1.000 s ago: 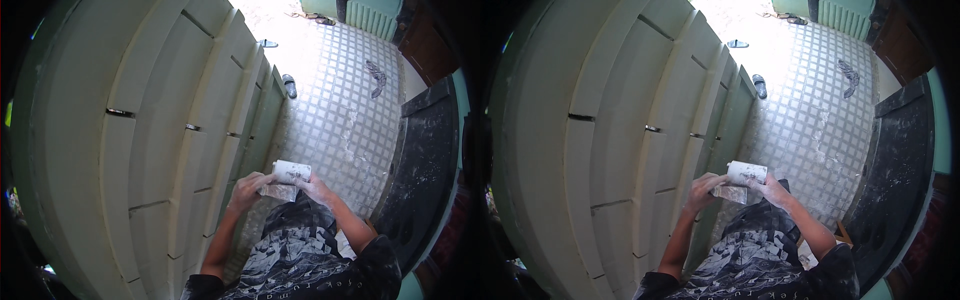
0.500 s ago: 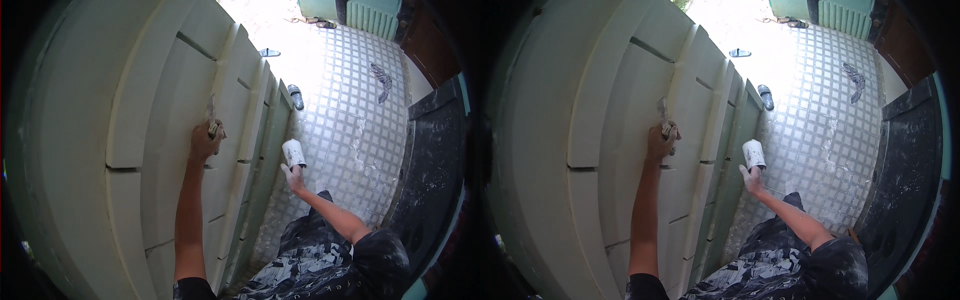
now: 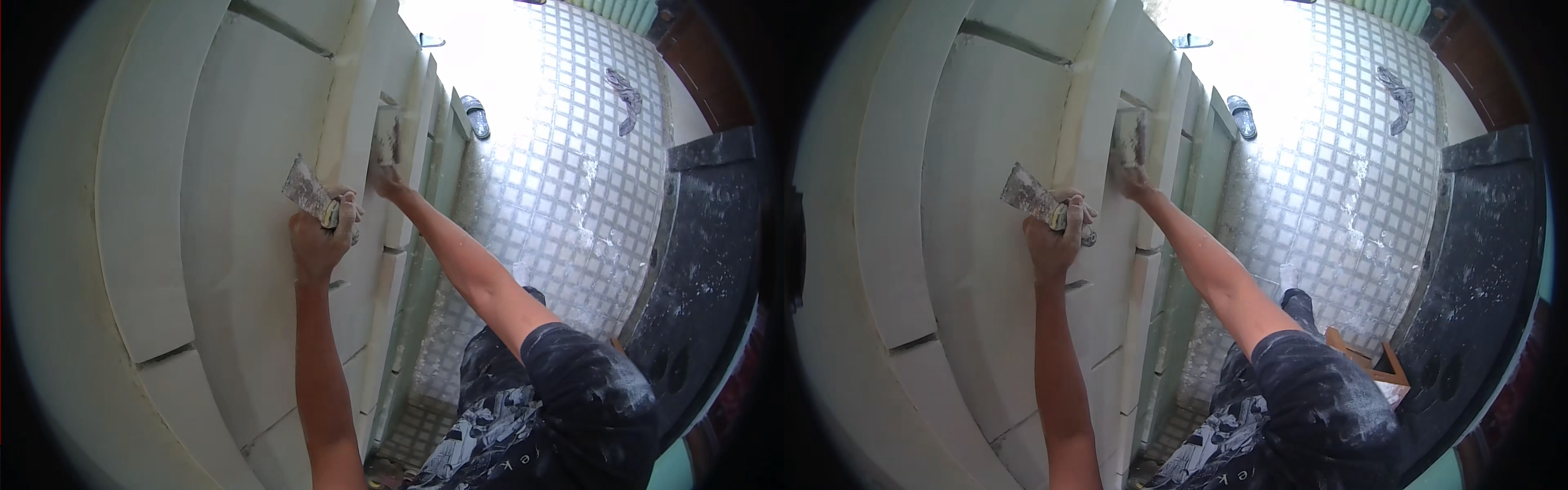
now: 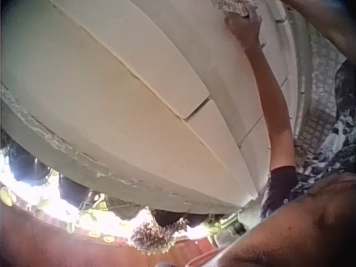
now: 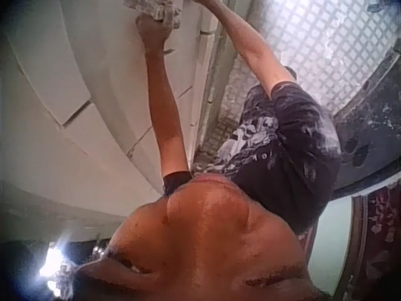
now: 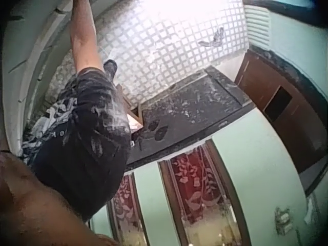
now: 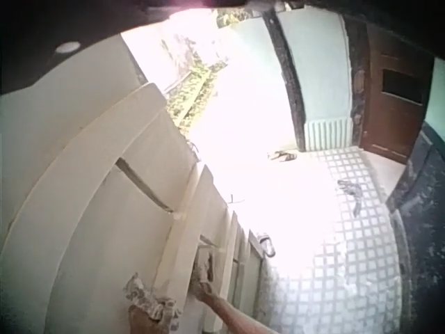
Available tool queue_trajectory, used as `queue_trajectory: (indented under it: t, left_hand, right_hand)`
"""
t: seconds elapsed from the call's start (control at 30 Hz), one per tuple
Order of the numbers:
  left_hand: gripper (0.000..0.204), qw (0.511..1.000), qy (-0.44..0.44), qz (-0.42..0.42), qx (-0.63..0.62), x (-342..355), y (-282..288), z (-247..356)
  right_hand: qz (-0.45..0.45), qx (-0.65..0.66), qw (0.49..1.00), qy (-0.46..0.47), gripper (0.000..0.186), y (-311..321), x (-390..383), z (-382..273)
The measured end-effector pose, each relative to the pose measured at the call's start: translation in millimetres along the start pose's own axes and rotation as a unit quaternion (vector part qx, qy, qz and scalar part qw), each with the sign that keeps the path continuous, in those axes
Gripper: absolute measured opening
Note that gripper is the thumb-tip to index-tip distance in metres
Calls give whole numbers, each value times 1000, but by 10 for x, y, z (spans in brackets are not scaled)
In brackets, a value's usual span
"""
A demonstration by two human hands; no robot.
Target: Applying plaster or filler to a structured wall with horizontal ridges using a putty knife and a handheld container of material.
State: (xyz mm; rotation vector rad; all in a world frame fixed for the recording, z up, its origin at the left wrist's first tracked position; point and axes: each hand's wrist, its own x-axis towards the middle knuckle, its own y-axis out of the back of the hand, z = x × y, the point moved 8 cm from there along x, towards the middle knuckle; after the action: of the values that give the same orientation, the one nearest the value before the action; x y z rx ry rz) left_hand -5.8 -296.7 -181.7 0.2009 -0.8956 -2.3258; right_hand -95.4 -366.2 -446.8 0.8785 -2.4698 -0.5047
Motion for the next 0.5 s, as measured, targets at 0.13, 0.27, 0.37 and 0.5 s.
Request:
queue_trajectory:
  t: [0.13,0.27,0.37,0.5]
  left_hand:
    - [5,999,-44,6,13,10,-5,95]
    - [5,999,-32,7,24,19,5,129]
    - [6,994,-72,-7,77,17,-18,211]
    - [6,994,-77,-25,73,42,-23,237]
  right_hand:
    - [153,563,762,-281,57,-102,81,887]
    - [168,390,869,-255,59,88,-24,583]
    - [0,605,788,-111,46,-268,-608,-224]
    - [9,686,679,-262,40,-731,-925,128]
